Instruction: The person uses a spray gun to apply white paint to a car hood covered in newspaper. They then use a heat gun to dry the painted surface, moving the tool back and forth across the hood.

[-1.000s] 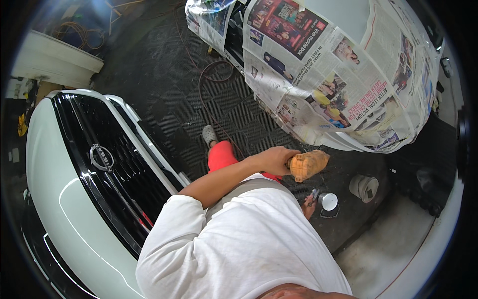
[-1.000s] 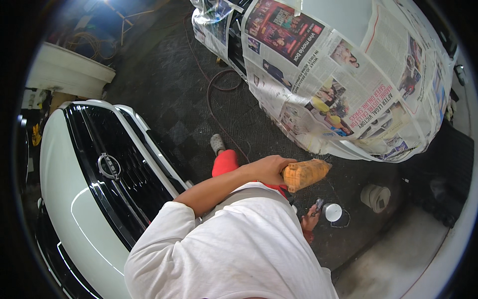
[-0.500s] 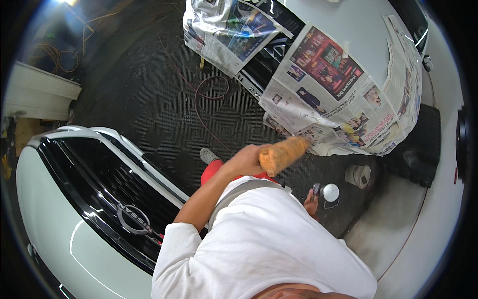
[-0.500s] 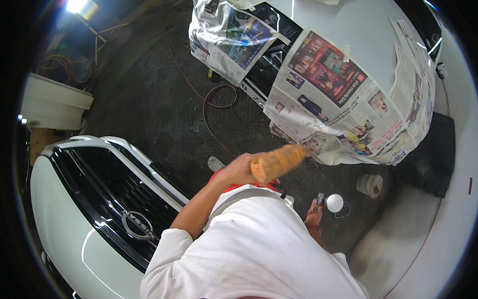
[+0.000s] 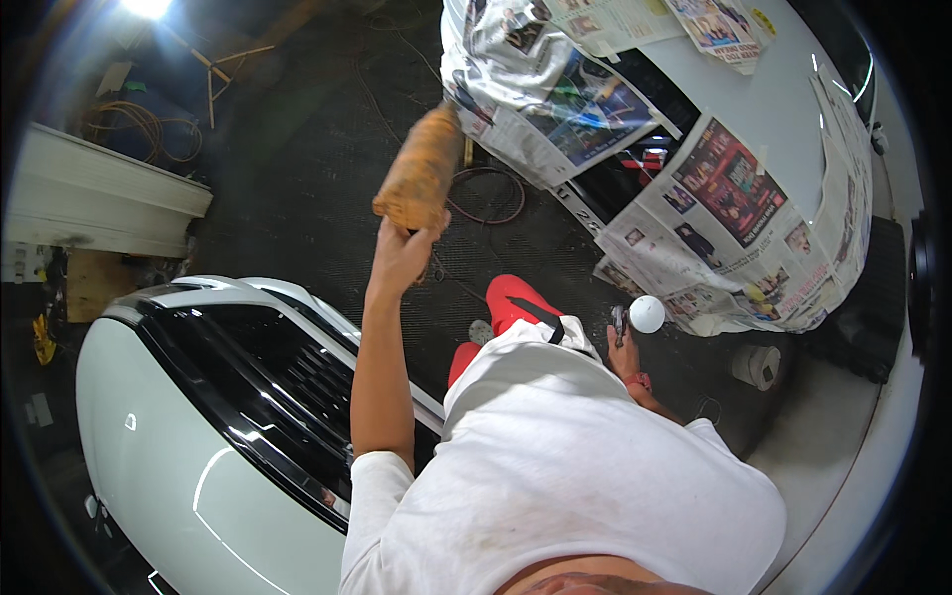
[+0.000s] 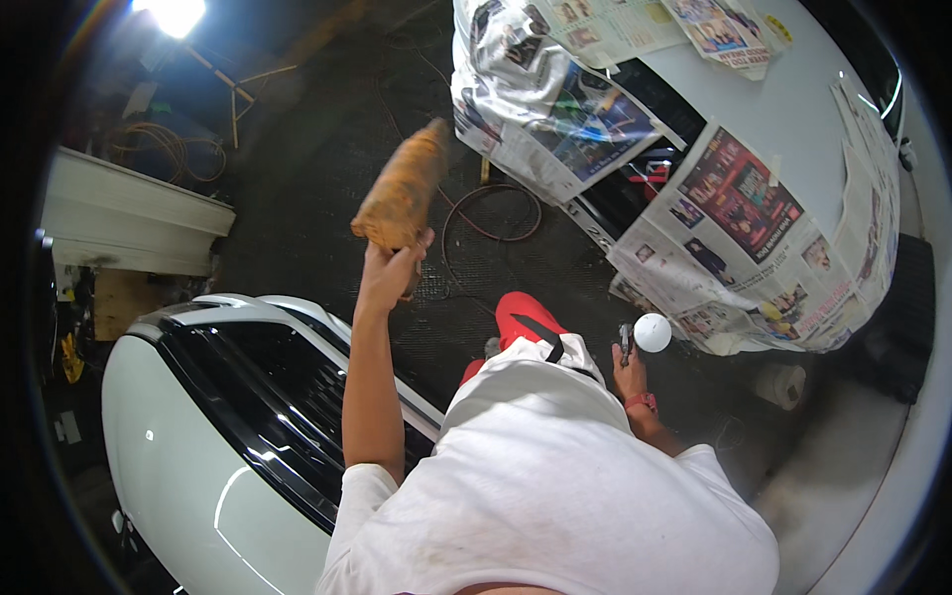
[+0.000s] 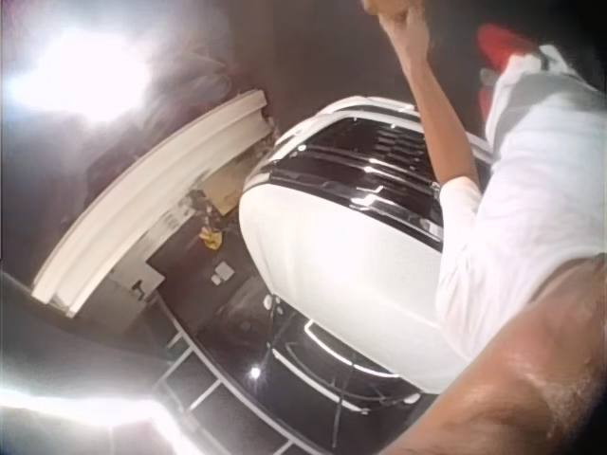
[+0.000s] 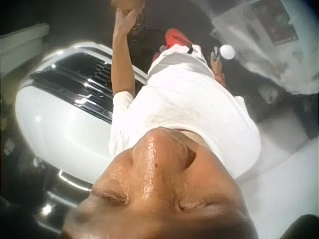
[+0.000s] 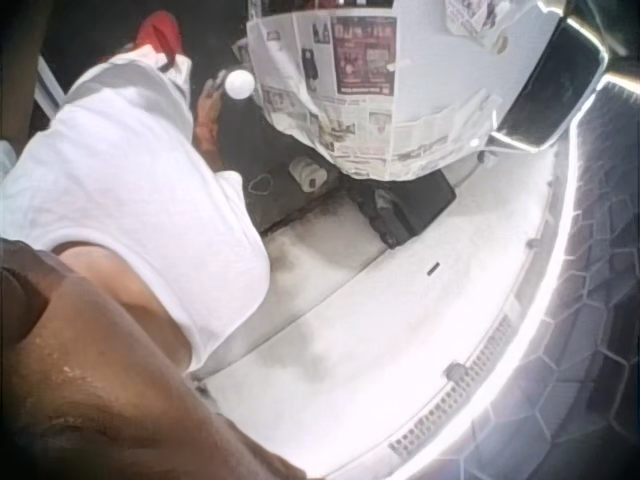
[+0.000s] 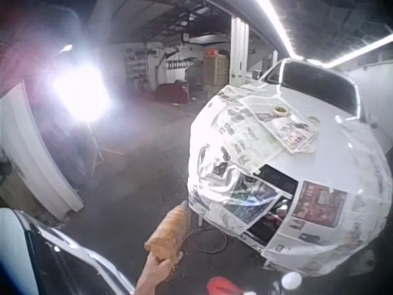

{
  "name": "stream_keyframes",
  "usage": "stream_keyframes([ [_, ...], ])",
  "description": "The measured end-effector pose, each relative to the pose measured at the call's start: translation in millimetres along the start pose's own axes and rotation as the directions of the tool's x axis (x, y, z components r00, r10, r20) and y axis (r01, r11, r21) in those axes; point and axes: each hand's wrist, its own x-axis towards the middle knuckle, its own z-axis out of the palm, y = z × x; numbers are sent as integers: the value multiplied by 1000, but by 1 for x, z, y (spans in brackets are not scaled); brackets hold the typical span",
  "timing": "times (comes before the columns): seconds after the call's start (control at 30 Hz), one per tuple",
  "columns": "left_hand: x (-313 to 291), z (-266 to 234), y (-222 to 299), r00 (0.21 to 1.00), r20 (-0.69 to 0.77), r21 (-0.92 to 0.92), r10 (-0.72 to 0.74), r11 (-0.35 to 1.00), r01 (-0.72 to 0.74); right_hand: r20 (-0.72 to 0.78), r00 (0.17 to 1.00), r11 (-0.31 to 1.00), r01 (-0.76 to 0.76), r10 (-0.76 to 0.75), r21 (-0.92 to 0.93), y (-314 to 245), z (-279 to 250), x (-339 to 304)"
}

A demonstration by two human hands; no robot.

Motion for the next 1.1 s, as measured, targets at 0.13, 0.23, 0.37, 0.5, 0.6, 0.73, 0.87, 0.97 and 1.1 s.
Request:
stream_keyframes([
  [0.13,61,-46,25,991,-105,-65,-81,995,75,-129,978,985,170,-164,35,-34,39,45],
  [0.23,114,-74,22,987,-108,-41,-117,993,113,-303,901,945,328,-311,5,-65,72,86],
  [0.37,196,-86,22,993,-42,69,-108,991,111,-215,976,984,68,-32,165,-125,103,134],
  [0.5,277,-99,31,960,211,185,-185,972,147,-142,988,986,-41,64,160,-185,131,178],
  [0.6,318,-105,49,949,251,284,-192,952,117,-106,992,990,-56,71,132,-232,145,208],
  [0.73,386,-122,61,924,260,344,-279,921,181,-115,991,993,-61,73,103,-300,157,235],
  [0.87,464,-139,65,960,241,121,-139,986,112,-243,970,987,69,-32,144,-334,184,262],
  [0.97,522,-158,72,942,269,225,-201,964,142,-48,994,985,-90,98,148,-374,190,271],
  [1.1,607,-184,60,939,309,177,-152,979,101,-49,993,990,-107,111,91,-448,193,276],
])
